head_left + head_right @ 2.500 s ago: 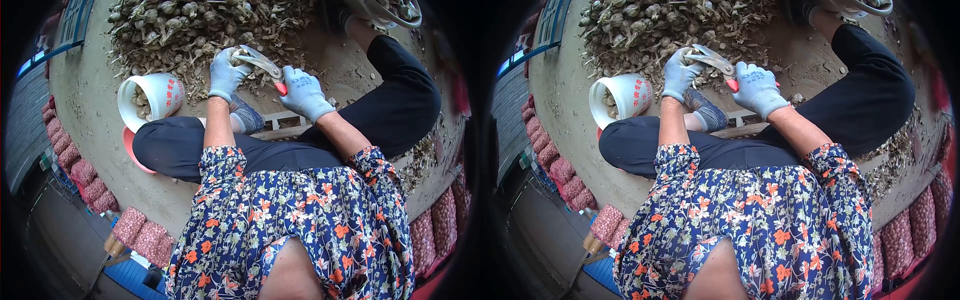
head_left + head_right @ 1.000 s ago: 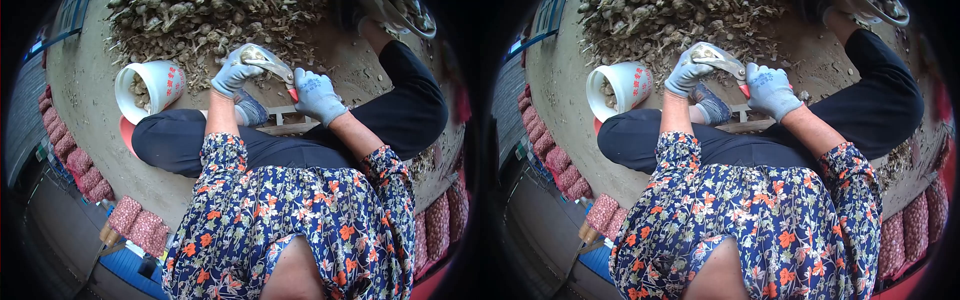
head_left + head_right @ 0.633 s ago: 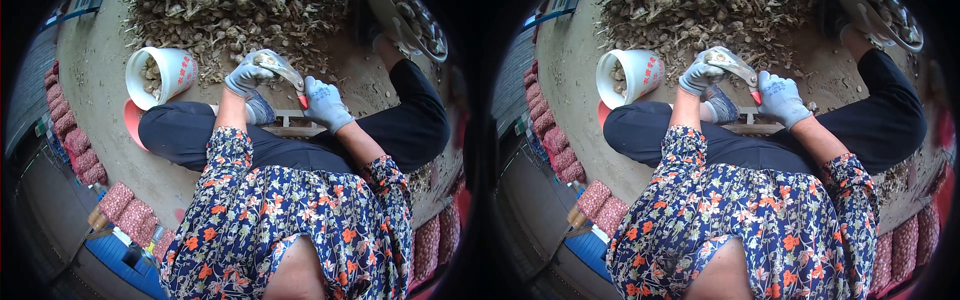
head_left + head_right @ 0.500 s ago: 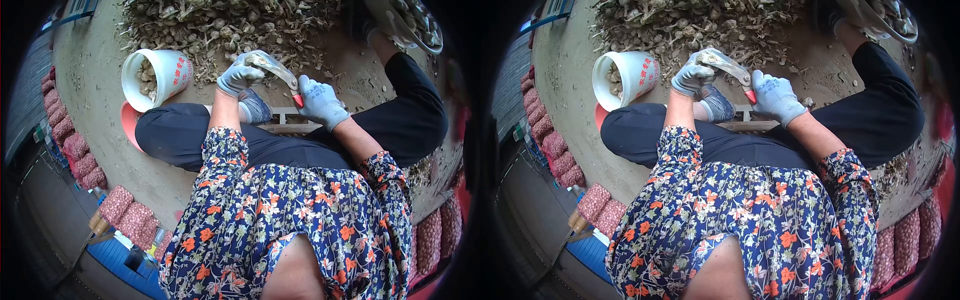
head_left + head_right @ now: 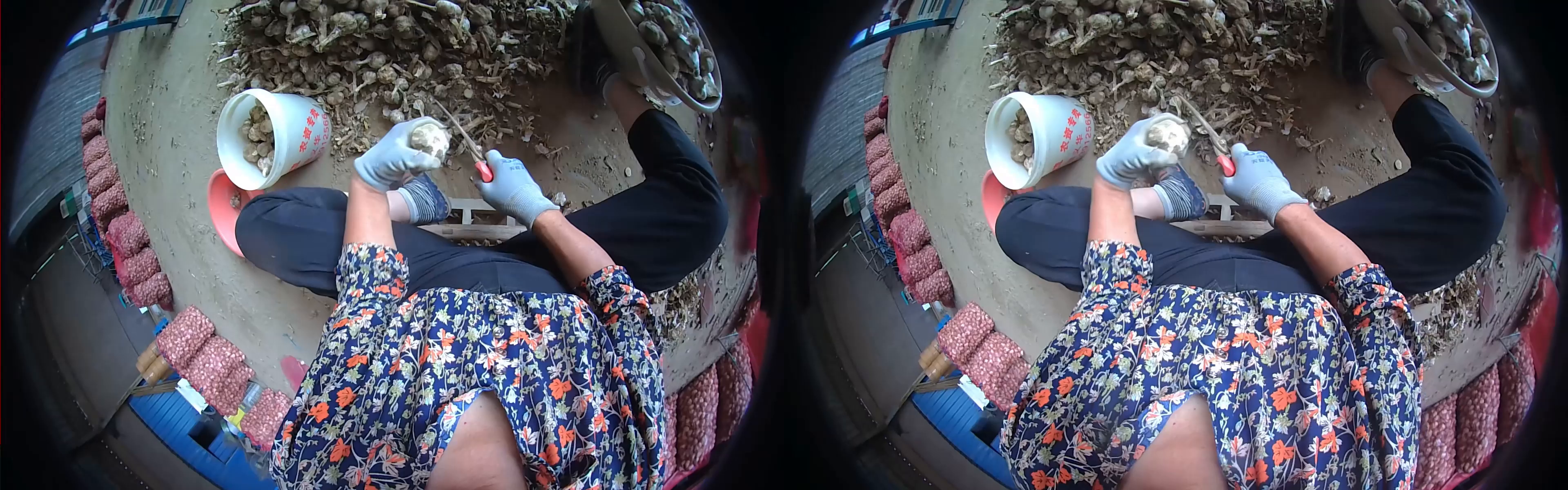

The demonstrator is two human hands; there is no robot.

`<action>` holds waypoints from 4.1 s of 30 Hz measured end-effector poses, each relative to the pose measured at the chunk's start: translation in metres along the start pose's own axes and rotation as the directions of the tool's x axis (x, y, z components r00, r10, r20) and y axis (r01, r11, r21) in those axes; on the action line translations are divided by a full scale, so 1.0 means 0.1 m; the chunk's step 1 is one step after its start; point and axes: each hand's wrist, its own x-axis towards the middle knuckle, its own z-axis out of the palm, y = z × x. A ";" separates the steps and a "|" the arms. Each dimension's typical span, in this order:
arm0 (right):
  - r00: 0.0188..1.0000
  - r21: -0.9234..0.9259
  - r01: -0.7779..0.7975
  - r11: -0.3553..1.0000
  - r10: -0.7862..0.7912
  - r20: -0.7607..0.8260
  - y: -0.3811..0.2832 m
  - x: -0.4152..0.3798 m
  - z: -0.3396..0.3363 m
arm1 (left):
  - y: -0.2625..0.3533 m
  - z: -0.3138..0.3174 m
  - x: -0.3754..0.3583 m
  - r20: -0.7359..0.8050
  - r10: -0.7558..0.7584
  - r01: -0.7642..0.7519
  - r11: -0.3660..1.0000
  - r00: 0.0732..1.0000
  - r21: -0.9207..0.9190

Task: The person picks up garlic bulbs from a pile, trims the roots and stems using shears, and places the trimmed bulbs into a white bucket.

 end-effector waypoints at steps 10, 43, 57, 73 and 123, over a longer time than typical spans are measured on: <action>0.997 0.198 -0.072 0.978 0.066 0.040 0.07 0.08 -0.03 | 1.01 -1.33 -0.53 -0.637 0.665 0.827 0.050 0.391 0.559; 0.851 -0.424 0.082 0.902 -0.285 -0.441 -0.11 -0.23 -0.39 | 0.35 0.26 0.39 -0.244 0.241 -0.160 0.938 0.939 0.308; 0.995 -0.114 -0.054 0.992 0.045 -0.087 -0.28 -0.34 -0.27 | -0.04 0.56 0.50 -0.445 0.546 -0.067 0.682 0.710 0.728; 0.953 -0.243 0.016 0.970 -0.088 -0.291 -0.08 -0.23 -0.22 | -0.04 0.34 0.38 -0.444 0.306 -0.200 0.942 0.842 0.270; 0.920 0.596 -0.386 0.704 0.345 0.188 0.34 0.25 0.25 | 0.14 -0.56 2.15 -0.393 0.746 0.074 0.422 0.537 0.903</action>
